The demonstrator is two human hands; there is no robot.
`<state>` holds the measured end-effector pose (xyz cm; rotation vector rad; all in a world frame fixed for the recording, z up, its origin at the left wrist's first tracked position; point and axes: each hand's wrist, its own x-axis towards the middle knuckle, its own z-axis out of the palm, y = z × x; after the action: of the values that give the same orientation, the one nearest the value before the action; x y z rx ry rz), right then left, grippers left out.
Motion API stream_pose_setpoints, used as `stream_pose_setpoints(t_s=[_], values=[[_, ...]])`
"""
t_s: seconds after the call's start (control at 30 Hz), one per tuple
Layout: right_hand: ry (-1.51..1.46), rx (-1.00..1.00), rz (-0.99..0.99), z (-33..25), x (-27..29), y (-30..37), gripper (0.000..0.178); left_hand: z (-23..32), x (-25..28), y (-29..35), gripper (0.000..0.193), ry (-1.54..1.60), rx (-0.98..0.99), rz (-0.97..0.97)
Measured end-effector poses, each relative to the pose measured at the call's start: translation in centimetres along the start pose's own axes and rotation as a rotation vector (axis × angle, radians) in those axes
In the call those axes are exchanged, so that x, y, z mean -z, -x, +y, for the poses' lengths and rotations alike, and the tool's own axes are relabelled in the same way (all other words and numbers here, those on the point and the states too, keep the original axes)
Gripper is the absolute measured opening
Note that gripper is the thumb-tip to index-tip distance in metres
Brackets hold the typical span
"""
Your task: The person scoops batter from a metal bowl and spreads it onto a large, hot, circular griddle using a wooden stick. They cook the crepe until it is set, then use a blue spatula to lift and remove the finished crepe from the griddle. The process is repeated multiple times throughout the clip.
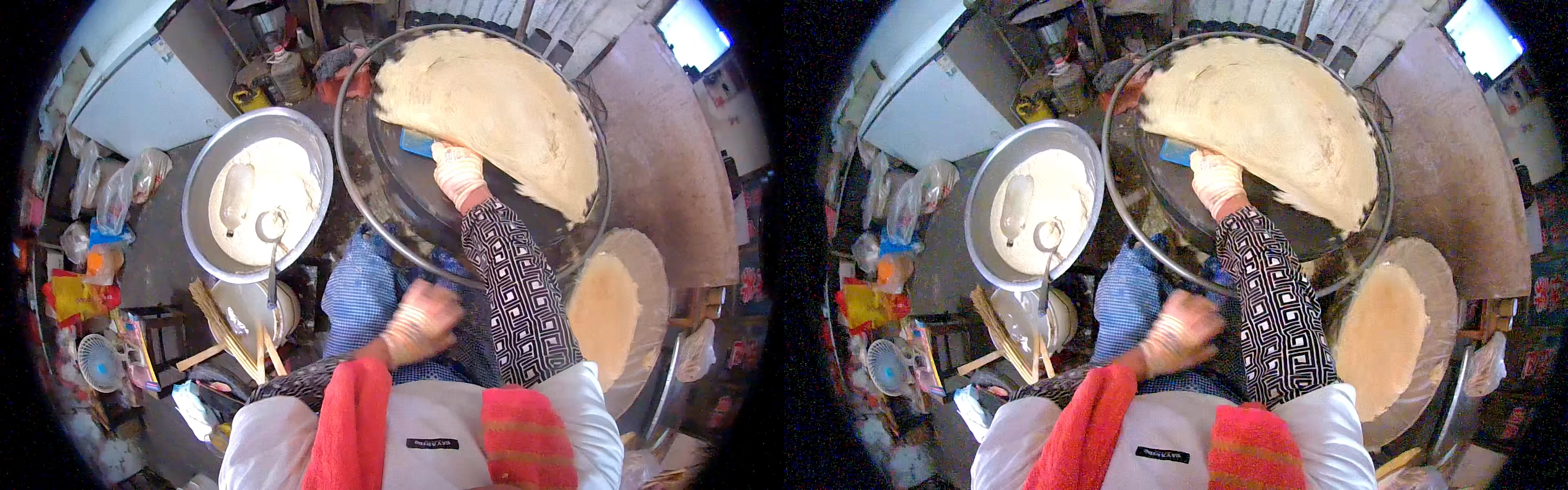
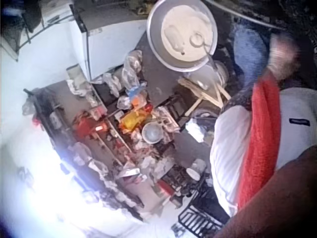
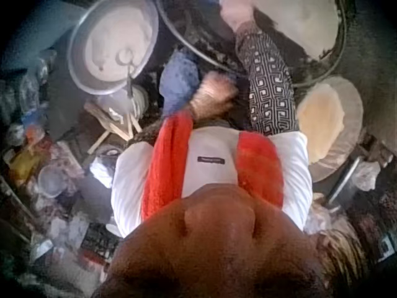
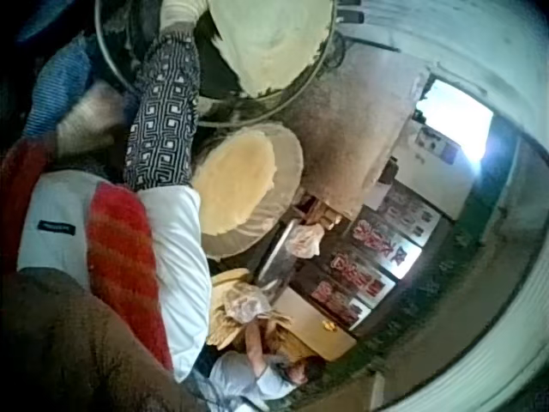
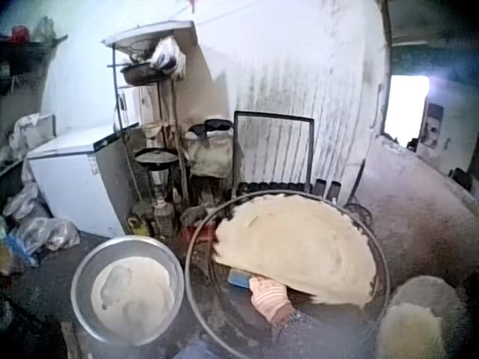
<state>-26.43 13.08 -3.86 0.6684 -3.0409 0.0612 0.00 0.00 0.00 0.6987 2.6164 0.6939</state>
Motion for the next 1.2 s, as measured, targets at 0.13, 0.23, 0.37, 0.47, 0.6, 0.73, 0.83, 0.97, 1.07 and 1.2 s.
stream_pose_setpoints(t_s=[0.13,0.23,0.37,0.47,0.6,0.73,0.83,0.97,1.07,1.2], values=[[0.069,0.002,0.05,1.7,-0.4,0.9,0.024,-3.9,-2.3,2.8,0.075,-0.21,0.299,0.148],[0.094,-0.007,0.168,-0.3,-0.5,0.0,0.026,-6.6,-1.6,3.5,0.079,-0.243,0.387,0.099],[0.055,-0.02,0.116,0.4,-2.0,-0.7,0.033,-6.9,-1.3,2.9,0.079,-0.284,0.394,0.078],[0.096,-0.034,-0.014,0.4,-0.8,-0.1,0.037,-6.6,-1.9,3.2,0.079,-0.258,0.392,0.082],[0.063,-0.017,-0.003,0.5,1.2,1.7,0.036,-6.6,-2.6,3.7,0.077,-0.204,0.352,0.151],[-0.033,-0.033,-0.027,1.7,1.6,-0.9,0.038,-9.8,-3.8,2.8,0.072,-0.032,0.268,0.466],[0.06,-0.009,-0.082,2.5,1.9,-0.3,0.04,-12.7,-2.1,2.0,0.063,-0.037,0.169,0.676],[0.092,-0.078,-0.064,1.4,1.8,0.0,0.041,-18.0,4.9,2.6,0.058,-0.249,0.209,0.705],[0.199,-0.11,-0.08,1.1,3.1,-0.5,0.038,-21.7,9.7,0.7,0.054,-0.315,0.18,0.758],[-0.015,-0.143,-0.064,2.2,2.4,0.0,0.031,-24.0,12.6,-3.1,0.054,-0.444,0.212,0.633]])
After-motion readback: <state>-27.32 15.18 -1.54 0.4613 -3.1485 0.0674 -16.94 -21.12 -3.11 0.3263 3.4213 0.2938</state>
